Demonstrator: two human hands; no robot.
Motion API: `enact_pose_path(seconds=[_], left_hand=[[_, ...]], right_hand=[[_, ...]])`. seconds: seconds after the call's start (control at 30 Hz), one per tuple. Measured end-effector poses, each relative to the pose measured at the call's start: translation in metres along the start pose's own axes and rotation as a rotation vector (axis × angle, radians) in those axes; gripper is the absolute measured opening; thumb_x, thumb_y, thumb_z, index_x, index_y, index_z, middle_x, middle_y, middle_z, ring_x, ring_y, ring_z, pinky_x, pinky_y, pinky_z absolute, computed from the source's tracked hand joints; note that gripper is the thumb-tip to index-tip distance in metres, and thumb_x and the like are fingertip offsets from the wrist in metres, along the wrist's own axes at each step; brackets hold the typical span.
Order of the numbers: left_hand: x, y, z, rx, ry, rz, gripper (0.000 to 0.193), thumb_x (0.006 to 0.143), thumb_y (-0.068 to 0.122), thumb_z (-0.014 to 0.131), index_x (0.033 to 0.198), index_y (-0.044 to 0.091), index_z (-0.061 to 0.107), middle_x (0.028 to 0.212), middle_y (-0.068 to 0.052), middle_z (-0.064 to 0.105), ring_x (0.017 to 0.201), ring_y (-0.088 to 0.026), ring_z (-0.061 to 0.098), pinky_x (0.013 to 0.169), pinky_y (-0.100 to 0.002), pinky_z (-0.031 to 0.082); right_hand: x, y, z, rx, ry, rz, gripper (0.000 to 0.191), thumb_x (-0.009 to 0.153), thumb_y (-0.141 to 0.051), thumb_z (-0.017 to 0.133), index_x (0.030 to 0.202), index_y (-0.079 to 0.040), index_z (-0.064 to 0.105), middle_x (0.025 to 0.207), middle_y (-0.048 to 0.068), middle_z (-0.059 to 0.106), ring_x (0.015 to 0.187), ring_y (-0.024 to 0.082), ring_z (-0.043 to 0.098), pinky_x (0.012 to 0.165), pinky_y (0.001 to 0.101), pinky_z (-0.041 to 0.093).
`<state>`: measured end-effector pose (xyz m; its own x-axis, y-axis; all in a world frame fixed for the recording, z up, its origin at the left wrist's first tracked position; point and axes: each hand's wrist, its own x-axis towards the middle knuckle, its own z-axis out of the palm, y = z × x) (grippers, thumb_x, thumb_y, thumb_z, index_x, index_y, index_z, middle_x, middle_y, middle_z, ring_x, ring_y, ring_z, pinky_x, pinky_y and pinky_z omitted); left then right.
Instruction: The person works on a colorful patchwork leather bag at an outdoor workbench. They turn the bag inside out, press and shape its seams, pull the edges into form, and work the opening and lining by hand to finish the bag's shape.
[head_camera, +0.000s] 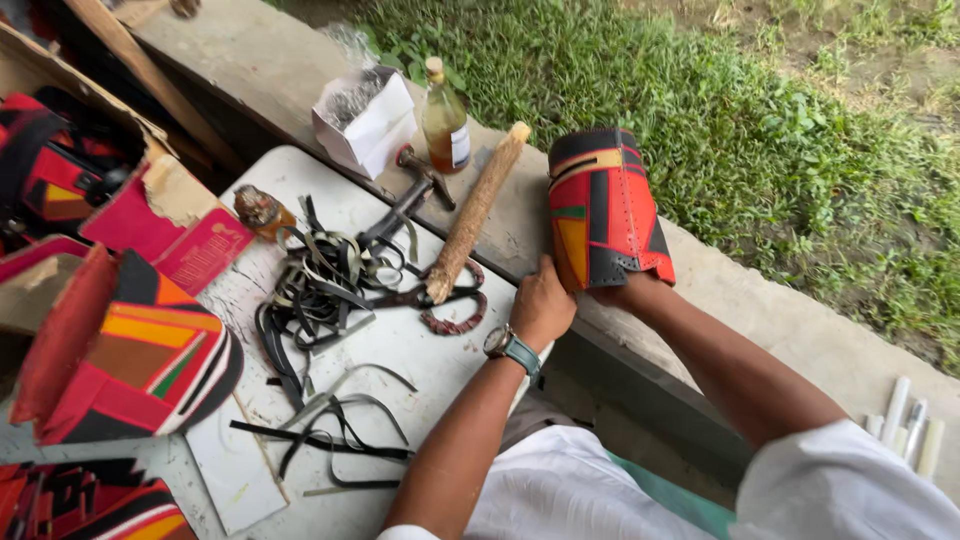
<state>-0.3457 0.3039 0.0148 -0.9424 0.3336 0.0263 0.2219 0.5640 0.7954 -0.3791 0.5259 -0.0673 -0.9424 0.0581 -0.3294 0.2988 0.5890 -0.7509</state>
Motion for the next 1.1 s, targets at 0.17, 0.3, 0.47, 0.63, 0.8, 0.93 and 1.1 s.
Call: enact_pose_path(seconds=[0.17, 0.3, 0.47, 0.63, 0.8, 0.93, 1.1], left_hand=[[0.0, -0.002, 0.004, 0.029, 0.009, 0.041, 0.04, 0.085, 0.016, 0.066, 0.116, -0.003, 0.048, 0.094, -0.038, 0.068, 0.095, -0.056, 0.065, 0.087, -0.06, 0.052], [0.002, -0.008, 0.011, 0.035, 0.0, 0.02, 0.042, 0.083, 0.012, 0.066, 0.117, -0.003, 0.048, 0.097, -0.037, 0.067, 0.095, -0.057, 0.063, 0.085, -0.063, 0.05], [0.003, -0.012, 0.016, 0.067, -0.008, 0.043, 0.036, 0.086, 0.014, 0.065, 0.115, -0.001, 0.05, 0.097, -0.036, 0.068, 0.097, -0.057, 0.062, 0.085, -0.062, 0.051], [-0.002, -0.013, 0.016, 0.049, -0.01, 0.065, 0.037, 0.086, 0.014, 0.063, 0.116, -0.002, 0.049, 0.094, -0.038, 0.067, 0.095, -0.058, 0.063, 0.085, -0.063, 0.049], [-0.003, -0.013, 0.016, 0.031, -0.025, 0.005, 0.039, 0.088, 0.019, 0.064, 0.117, -0.002, 0.048, 0.096, -0.038, 0.067, 0.096, -0.056, 0.064, 0.085, -0.062, 0.051], [-0.006, -0.011, 0.013, 0.034, -0.023, 0.008, 0.041, 0.089, 0.019, 0.065, 0.12, -0.001, 0.047, 0.098, -0.038, 0.067, 0.097, -0.057, 0.064, 0.085, -0.063, 0.05], [-0.004, -0.002, 0.004, 0.057, -0.081, -0.016, 0.048, 0.083, 0.02, 0.072, 0.118, 0.0, 0.046, 0.1, -0.037, 0.067, 0.098, -0.057, 0.063, 0.084, -0.062, 0.051]], right_hand=[[-0.033, 0.022, 0.011, -0.494, 0.138, -0.327, 0.045, 0.088, -0.03, 0.067, 0.131, -0.019, 0.066, 0.122, 0.012, 0.072, 0.108, 0.032, 0.069, 0.088, 0.0466, 0.057], [-0.036, 0.02, 0.007, -0.867, 0.242, -0.58, 0.034, 0.089, -0.028, 0.066, 0.121, -0.018, 0.071, 0.122, 0.01, 0.07, 0.116, 0.029, 0.065, 0.097, 0.0446, 0.054], [-0.042, -0.024, -0.021, -0.818, -0.085, -0.262, 0.037, 0.095, -0.022, 0.056, 0.129, -0.012, 0.067, 0.125, 0.015, 0.071, 0.119, 0.031, 0.066, 0.103, 0.0436, 0.054], [-0.126, -0.049, 0.0, -0.978, -0.213, -0.039, 0.04, 0.105, -0.014, 0.043, 0.139, -0.002, 0.063, 0.128, 0.021, 0.073, 0.124, 0.032, 0.068, 0.112, 0.0425, 0.053], [-0.168, -0.059, 0.034, -0.994, 0.348, -0.697, 0.063, 0.089, -0.012, 0.053, 0.146, 0.01, 0.041, 0.144, 0.031, 0.053, 0.134, 0.046, 0.052, 0.109, 0.0499, 0.041], [-0.162, -0.062, 0.027, -0.886, 0.352, -0.708, 0.06, 0.092, -0.014, 0.053, 0.145, 0.011, 0.046, 0.142, 0.031, 0.056, 0.13, 0.044, 0.054, 0.109, 0.0488, 0.044], [-0.12, -0.063, 0.012, -0.897, 0.162, -0.373, 0.03, 0.101, -0.023, 0.054, 0.128, -0.015, 0.063, 0.107, 0.014, 0.074, 0.098, 0.033, 0.071, 0.088, 0.0469, 0.057]])
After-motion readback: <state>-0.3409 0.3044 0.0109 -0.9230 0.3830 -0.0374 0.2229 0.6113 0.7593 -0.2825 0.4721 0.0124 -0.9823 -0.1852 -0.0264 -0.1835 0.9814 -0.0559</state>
